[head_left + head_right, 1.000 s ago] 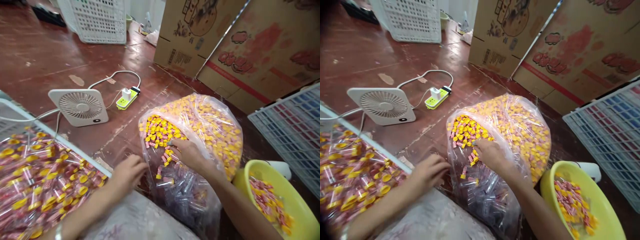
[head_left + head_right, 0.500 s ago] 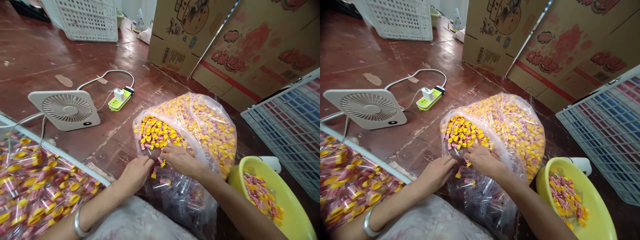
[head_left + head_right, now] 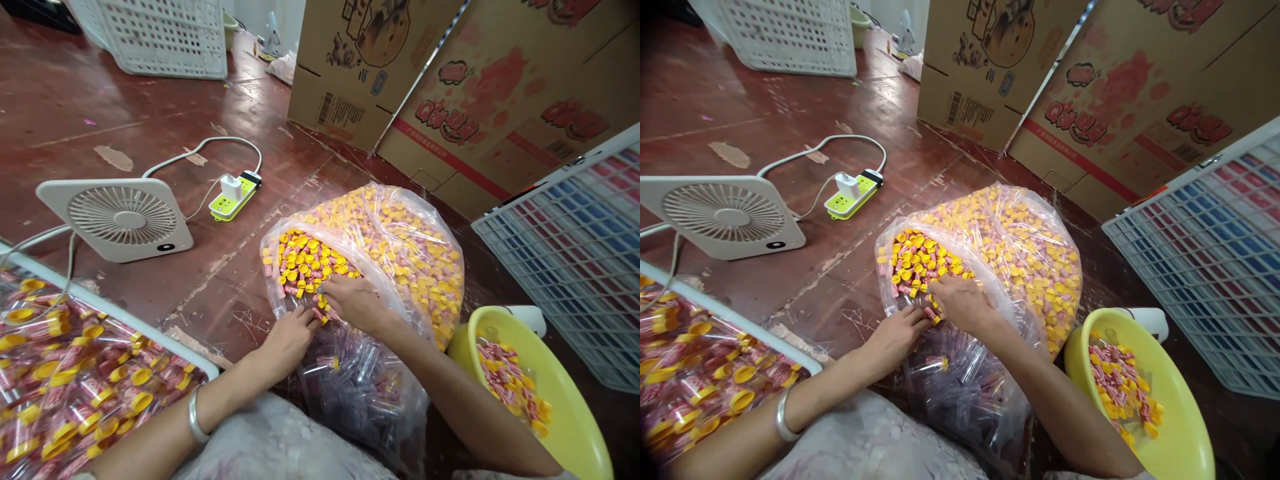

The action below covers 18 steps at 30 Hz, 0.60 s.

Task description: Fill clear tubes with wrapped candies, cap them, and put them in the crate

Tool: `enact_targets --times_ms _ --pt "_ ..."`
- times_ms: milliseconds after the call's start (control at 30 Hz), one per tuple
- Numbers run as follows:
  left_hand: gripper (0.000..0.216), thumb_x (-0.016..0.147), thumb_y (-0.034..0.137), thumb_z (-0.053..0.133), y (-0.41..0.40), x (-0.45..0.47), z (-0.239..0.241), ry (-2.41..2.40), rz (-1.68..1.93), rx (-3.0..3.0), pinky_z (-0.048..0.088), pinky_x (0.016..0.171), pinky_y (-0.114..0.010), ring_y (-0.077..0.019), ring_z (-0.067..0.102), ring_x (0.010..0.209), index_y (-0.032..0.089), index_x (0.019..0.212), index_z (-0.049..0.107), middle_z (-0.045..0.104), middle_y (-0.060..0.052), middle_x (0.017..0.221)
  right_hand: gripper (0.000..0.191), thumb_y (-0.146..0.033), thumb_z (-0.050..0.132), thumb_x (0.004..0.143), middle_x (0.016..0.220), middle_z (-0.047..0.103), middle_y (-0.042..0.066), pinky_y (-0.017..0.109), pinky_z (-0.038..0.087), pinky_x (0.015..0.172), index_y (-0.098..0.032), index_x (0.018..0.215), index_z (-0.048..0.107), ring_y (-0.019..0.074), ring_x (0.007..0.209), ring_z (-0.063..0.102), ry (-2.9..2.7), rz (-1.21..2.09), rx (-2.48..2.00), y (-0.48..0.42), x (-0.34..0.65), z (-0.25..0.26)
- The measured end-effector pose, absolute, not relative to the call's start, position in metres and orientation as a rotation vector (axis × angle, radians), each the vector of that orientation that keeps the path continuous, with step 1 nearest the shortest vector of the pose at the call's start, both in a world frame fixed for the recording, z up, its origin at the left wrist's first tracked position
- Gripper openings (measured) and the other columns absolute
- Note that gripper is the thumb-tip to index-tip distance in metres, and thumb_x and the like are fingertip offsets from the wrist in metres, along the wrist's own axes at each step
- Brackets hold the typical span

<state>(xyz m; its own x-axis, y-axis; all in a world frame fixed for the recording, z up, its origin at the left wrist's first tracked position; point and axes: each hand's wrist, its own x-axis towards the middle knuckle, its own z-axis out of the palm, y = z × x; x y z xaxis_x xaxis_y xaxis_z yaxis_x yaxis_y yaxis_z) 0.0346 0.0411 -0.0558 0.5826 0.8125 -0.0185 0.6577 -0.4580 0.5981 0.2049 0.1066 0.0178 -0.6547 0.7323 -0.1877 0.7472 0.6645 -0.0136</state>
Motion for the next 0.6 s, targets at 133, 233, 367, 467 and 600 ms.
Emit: enact_targets --times_ms 133,233,367,467,600 --pt "0.024 0.091 0.017 0.057 0.043 0.003 -0.051 1.236 0.526 2.048 0.05 0.092 -0.036 -0.0246 0.063 0.104 0.018 0.113 0.067 0.071 -0.009 0.112 0.013 -0.016 0.057 0.095 0.083 0.062 0.001 0.025 0.04 0.07 -0.019 0.082 0.059 0.0145 0.077 0.057 2.89 -0.456 1.603 0.097 0.221 0.042" --pt "0.023 0.091 0.03 0.06 0.038 -0.02 -0.044 1.237 0.7 1.62 0.051 0.086 -0.033 -0.0232 0.067 0.095 0.02 0.11 0.069 0.075 -0.006 0.105 0.017 -0.013 0.06 0.09 0.077 0.057 -0.002 0.025 0.039 0.066 -0.02 0.075 0.057 0.0134 0.072 0.054 2.942 -0.811 1.758 0.087 0.226 0.051" --pt "0.031 0.085 0.041 0.066 0.03 -0.025 -0.04 1.118 0.746 1.215 0.05 0.083 -0.032 -0.0234 0.067 0.091 0.02 0.107 0.07 0.076 -0.004 0.1 0.018 -0.01 0.06 0.087 0.074 0.055 -0.003 0.025 0.037 0.066 -0.019 0.072 0.056 0.0133 0.071 0.051 2.902 -0.976 1.719 0.079 0.22 0.051" --pt "0.037 0.08 0.043 0.072 0.026 -0.018 -0.038 1.043 0.759 0.986 0.049 0.079 -0.03 -0.0221 0.067 0.087 0.019 0.107 0.07 0.076 -0.005 0.098 0.015 -0.01 0.06 0.088 0.076 0.057 -0.002 0.026 0.037 0.067 -0.019 0.076 0.058 0.0133 0.072 0.051 2.889 -1.013 1.726 0.078 0.217 0.053" --pt "0.042 0.074 0.044 0.078 0.022 -0.01 -0.034 0.976 0.76 0.808 0.046 0.067 -0.026 -0.0172 0.062 0.073 0.017 0.105 0.07 0.073 -0.003 0.083 0.019 -0.01 0.059 0.089 0.074 0.054 -0.003 0.026 0.036 0.065 -0.019 0.073 0.055 0.013 0.07 0.049 2.922 -0.917 1.679 0.079 0.216 0.055"
